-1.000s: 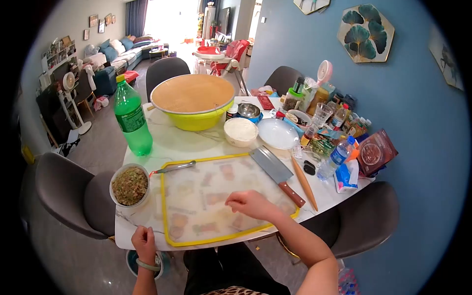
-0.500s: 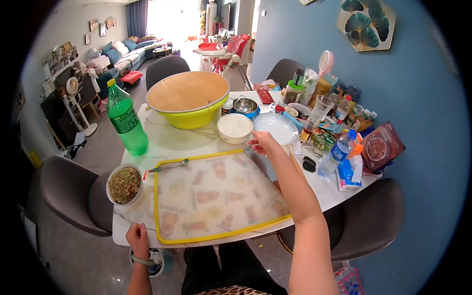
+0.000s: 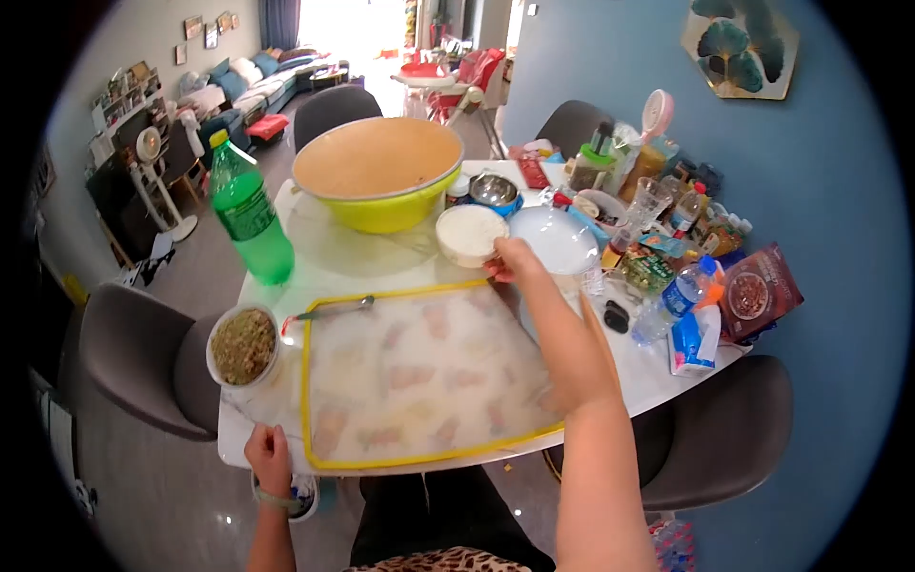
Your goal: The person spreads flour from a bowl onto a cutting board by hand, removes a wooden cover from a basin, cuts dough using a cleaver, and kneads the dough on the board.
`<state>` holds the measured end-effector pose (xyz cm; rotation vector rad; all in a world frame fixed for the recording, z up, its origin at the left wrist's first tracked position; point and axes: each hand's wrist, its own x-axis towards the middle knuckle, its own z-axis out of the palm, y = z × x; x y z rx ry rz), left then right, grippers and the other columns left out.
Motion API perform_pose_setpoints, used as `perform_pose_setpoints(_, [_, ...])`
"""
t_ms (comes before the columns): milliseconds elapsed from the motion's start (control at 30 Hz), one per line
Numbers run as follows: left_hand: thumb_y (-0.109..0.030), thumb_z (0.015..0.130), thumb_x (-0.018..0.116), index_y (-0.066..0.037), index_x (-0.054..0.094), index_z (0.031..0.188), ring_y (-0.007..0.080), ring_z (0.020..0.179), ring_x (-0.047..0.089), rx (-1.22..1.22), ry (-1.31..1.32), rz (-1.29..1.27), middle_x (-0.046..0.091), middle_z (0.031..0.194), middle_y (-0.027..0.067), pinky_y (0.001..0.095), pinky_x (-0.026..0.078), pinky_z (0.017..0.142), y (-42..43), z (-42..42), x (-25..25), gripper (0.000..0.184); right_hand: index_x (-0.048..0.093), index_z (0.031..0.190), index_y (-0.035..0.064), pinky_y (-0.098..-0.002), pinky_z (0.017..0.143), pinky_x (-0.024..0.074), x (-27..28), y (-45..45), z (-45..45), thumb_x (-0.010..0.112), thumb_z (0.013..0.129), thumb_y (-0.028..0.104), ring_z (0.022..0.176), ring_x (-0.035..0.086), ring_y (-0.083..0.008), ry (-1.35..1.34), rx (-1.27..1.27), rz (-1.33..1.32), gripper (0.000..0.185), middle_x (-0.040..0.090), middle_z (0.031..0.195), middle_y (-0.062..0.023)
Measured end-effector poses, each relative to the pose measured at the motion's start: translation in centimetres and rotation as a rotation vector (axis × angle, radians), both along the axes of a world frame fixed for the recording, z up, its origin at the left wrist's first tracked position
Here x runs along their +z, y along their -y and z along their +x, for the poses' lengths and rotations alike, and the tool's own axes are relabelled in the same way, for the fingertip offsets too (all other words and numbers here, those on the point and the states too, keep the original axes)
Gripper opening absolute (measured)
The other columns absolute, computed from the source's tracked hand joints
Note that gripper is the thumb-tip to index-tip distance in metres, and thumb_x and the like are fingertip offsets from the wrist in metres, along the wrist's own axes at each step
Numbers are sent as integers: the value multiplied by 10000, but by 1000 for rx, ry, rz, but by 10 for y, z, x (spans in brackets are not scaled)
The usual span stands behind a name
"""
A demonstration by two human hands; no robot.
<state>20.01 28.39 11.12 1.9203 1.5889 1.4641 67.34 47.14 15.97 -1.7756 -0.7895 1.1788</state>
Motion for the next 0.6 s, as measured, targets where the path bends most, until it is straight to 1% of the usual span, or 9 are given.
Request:
perform_pose_setpoints(67, [-24,800,574,-8,387,625,136,475,330,-27,-12,3,353,522,69,285,302,457,1,-1,0,256,584,846,7,-261,473,476,-1,-1,1,444,781,224,520,573,-139,21,44,72,267,619,685,-77])
perform_pose_setpoints(100, [-24,800,574,-8,387,625,136,475,330,-21,-16,-24,353,522,69,285,302,457,3,0,2,256,584,846,7,-261,473,476,-4,-1,-1,444,781,224,520,573,-139,16,51,45,267,619,685,-77])
perform_pose_setpoints(167, [-32,803,576,-10,392,628,135,479,329,-23,70,-50,354,525,66,283,304,459,2,4,5,255,582,773,-21,-313,453,491,0,-1,-4,414,774,179,507,595,-196,93,-48,123,262,604,638,-127])
perform_pose_setpoints(333, [-36,809,575,-11,379,626,126,489,305,-33,50,-22,340,531,53,274,295,459,2,3,3,269,580,786,-32,-318,482,512,13,9,-6,408,779,166,543,614,-200,112,-47,175,262,618,676,-133])
perform_pose_setpoints(433, [-37,807,576,-7,443,647,128,483,368,-59,147,-94,395,538,57,269,333,466,5,3,8,210,581,830,-23,-309,500,520,28,19,-6,409,805,183,561,619,-184,120,18,177,269,623,703,-120])
perform_pose_setpoints(500, [-35,815,559,2,570,756,191,647,572,-216,151,-169,571,671,91,284,445,597,10,16,18,70,580,839,-21,-304,501,520,38,28,-6,411,819,199,566,620,-180,106,15,183,278,623,713,-115])
perform_pose_setpoints(533, [-95,835,549,-11,579,913,232,867,554,-341,-77,-58,585,872,128,327,431,742,11,31,35,118,579,849,-19,-300,503,519,42,31,-8,414,832,215,571,620,-176,99,22,187,287,623,722,-111])
perform_pose_setpoints(567, [-155,855,538,-24,587,1070,273,1087,536,-461,-303,54,599,1073,164,370,417,888,10,54,53,257,570,857,-15,-286,504,518,44,35,-7,422,846,227,582,622,-168,91,36,185,283,619,734,-102])
perform_pose_setpoints(600, [-238,873,503,-40,502,1185,281,1203,400,-510,-514,-10,475,1225,174,411,327,965,10,77,60,370,570,857,-15,-286,504,518,47,40,-8,422,846,227,582,622,-168,90,42,182,283,619,734,-102])
